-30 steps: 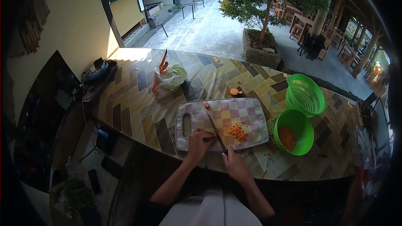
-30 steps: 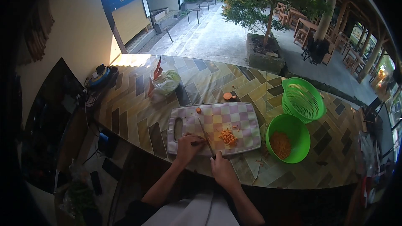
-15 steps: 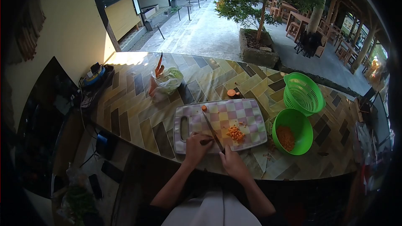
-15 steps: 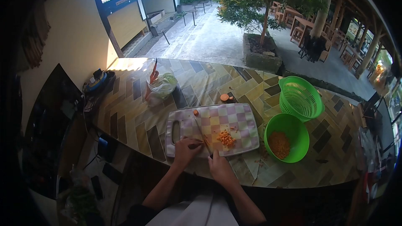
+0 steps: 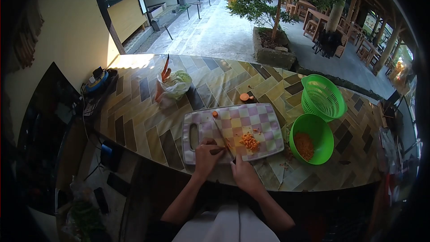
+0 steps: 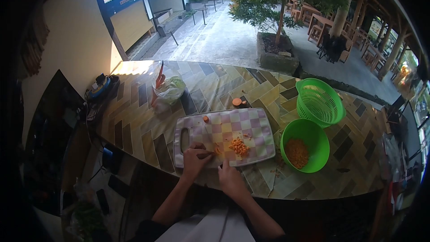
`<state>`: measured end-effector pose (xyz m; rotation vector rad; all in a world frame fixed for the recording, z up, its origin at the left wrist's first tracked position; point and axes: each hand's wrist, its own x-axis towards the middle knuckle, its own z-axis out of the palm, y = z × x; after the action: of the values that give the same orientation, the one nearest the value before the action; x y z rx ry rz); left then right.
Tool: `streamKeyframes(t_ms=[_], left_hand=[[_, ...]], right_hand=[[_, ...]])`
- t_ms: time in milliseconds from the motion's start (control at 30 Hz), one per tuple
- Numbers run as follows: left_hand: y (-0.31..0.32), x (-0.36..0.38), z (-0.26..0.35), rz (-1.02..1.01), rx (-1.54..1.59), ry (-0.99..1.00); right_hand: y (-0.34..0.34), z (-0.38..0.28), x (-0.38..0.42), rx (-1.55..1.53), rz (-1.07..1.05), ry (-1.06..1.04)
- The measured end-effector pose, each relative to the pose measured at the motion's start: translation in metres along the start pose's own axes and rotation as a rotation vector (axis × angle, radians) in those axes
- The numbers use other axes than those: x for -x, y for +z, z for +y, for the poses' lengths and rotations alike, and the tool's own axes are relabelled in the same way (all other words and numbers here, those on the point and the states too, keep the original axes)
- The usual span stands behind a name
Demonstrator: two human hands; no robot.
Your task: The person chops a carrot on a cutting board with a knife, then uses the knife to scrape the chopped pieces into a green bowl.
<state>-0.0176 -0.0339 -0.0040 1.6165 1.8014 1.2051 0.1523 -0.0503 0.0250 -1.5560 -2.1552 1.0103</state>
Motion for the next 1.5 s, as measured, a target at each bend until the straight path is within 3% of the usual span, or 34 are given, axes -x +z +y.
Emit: streamKeyframes(t_ms=[333,433,600,667,767,867,900,1000,1100,1200,1433,1500], left_hand=[[-0.004,-0.004,-0.002,-0.034,0.017,0.012],[0.0,-0.003,-0.005,-0.021,-0.001,0.012],[0.003,0.001,-0.01,0.018,-0.032,0.067],[0.003,0.002,-0.005,0.025,0.0,0.088],[-0.007,0.002,0.011,0.001,0.318,-0.096],[-0.015,0.0,0.014,0.116,0.278,0.009],[-0.025,-0.004,0.026,0.1,0.136,0.145],[-0.035,-0.026,0.058,-0.243,0.021,0.495],[-0.023,-0.042,0.064,-0.456,-0.045,0.688],[-0.016,-0.056,0.067,-0.792,-0.028,0.365],[-0.033,-0.064,0.071,-0.352,0.033,0.613],[-0.046,-0.063,0.063,-0.385,0.047,0.478]], right_hand=[[-0.003,-0.006,0.005,0.128,-0.072,0.021],[0.014,-0.007,-0.002,0.278,0.009,-0.001],[-0.004,-0.007,0.01,0.272,0.049,0.029],[-0.016,0.002,0.02,0.242,0.115,0.001],[-0.032,0.015,0.03,0.208,0.237,-0.05],[-0.045,0.023,0.037,0.198,0.284,-0.074],[-0.049,0.022,0.041,0.199,0.289,-0.071],[-0.056,0.023,0.049,0.193,0.288,-0.089],[-0.061,0.019,0.059,0.201,0.289,-0.114],[-0.063,0.02,0.065,0.23,0.3,-0.138],[-0.062,0.038,0.076,0.055,0.251,0.055],[-0.054,0.055,0.075,-0.053,0.318,0.066]])
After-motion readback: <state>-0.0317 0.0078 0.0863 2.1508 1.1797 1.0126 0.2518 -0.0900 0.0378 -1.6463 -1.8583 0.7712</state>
